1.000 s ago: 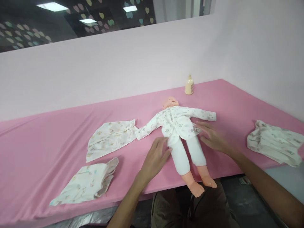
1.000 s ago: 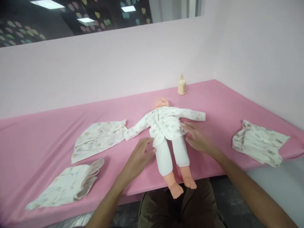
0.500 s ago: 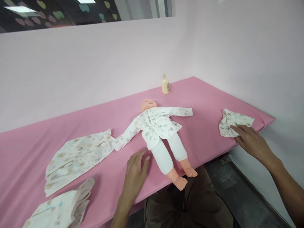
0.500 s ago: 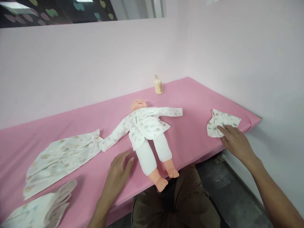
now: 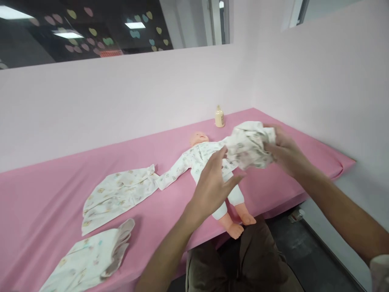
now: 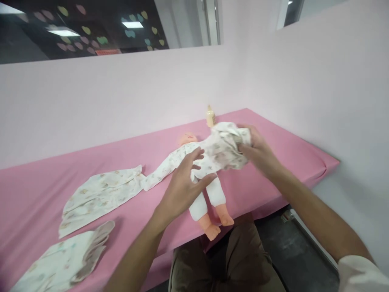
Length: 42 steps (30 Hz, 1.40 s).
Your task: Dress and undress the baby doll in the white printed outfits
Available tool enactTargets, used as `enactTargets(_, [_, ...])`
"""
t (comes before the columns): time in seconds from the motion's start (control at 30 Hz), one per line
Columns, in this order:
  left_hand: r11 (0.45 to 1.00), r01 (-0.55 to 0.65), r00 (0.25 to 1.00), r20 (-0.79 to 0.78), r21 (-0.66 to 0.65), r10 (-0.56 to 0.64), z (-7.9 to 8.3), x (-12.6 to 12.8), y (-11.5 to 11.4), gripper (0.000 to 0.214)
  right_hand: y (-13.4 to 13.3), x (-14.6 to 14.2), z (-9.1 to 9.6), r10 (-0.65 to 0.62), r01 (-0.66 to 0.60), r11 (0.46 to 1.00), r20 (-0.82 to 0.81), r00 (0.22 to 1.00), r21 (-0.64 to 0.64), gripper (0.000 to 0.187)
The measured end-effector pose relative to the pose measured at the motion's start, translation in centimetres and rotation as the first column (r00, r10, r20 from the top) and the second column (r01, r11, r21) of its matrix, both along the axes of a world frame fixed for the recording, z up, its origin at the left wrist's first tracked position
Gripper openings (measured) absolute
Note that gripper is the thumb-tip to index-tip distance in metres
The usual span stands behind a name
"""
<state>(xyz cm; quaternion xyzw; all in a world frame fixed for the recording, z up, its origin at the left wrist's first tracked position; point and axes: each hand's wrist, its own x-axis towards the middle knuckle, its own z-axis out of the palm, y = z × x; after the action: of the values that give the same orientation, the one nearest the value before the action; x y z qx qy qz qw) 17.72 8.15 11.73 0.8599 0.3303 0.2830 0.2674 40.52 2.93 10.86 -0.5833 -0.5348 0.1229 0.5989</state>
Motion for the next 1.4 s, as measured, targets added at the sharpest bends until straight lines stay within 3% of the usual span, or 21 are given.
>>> enactTargets(0.07, [0.996, -0.004, 1.000, -0.016, 0.085, 0.006, 1.6, 1.3, 0.6, 0.071, 1.5, -2.9, 1.7, 0.196, -0.198, 0.980, -0.055, 0.979, -0.020, 0.053])
enactTargets(0.13, [0.988, -0.027, 1.000, 0.011, 0.152, 0.026, 2.8, 1.8, 1.7, 0.054, 2.5, -5.0, 3.2, 0.244, -0.247, 0.969, -0.082, 0.966, -0.028, 0.045])
enactTargets(0.27, [0.983, 0.035, 0.992, 0.114, 0.181, -0.056, 4.4, 0.5, 3.9, 0.020, 3.2, -6.7, 4.3, 0.166, -0.176, 0.982, -0.139, 0.976, -0.065, 0.022])
enactTargets(0.37, [0.983, 0.057, 0.983, 0.162, 0.174, -0.086, 5.1, -0.7, 5.1, 0.016, 3.6, -6.7, 4.1, 0.188, -0.209, 0.971, -0.171, 0.967, -0.117, 0.016])
enactTargets(0.47, [0.986, -0.009, 0.958, 0.283, 0.167, -0.040, 5.7, -1.8, 6.7, 0.013, 4.4, -6.3, 4.0, 0.140, -0.159, 0.979, -0.151, 0.979, -0.125, 0.012])
enactTargets(0.6, [0.991, -0.108, 0.809, 0.587, 0.082, 0.039, 6.1, -3.3, 9.5, 0.012, 6.5, -5.1, 4.1, 0.048, -0.054, 0.991, -0.050, 0.998, -0.121, 0.007])
enactTargets(0.7, [0.994, -0.108, 0.745, 0.665, 0.036, 0.057, 6.2, -4.1, 11.0, 0.011, 8.5, -4.2, 4.1, 0.020, -0.012, 0.997, 0.107, 0.994, -0.080, 0.006])
enactTargets(0.83, [0.997, -0.074, 0.723, 0.690, 0.015, 0.043, 6.2, -4.4, 11.4, 0.012, 10.6, -4.2, 4.2, -0.101, 0.079, 0.994, 0.306, 0.947, 0.081, 0.013])
enactTargets(1.07, [0.997, -0.077, 0.710, 0.703, 0.010, 0.048, 6.5, -5.3, 11.2, 0.019, 12.0, -6.9, 4.5, -0.089, 0.061, 0.982, 0.155, 0.984, 0.180, 0.020])
enactTargets(1.2, [0.992, -0.127, 0.672, 0.735, 0.000, 0.087, 6.8, -6.7, 11.6, 0.012, 14.6, -4.6, 5.3, -0.211, 0.178, 0.960, 0.145, 0.967, 0.215, 0.020])
enactTargets(1.3, [0.983, -0.179, 0.602, 0.786, -0.035, 0.138, 7.2, -7.4, 11.7, 0.009, 16.2, -1.6, 5.9, -0.347, 0.327, 0.935, 0.160, 0.924, 0.139, 0.018])
enactTargets(1.4, [0.971, -0.226, 0.585, 0.787, -0.075, 0.197, 7.5, -7.0, 11.1, 0.014, 13.9, -2.4, 5.9, -0.330, 0.304, 0.942, 0.238, 0.913, 0.143, 0.028])
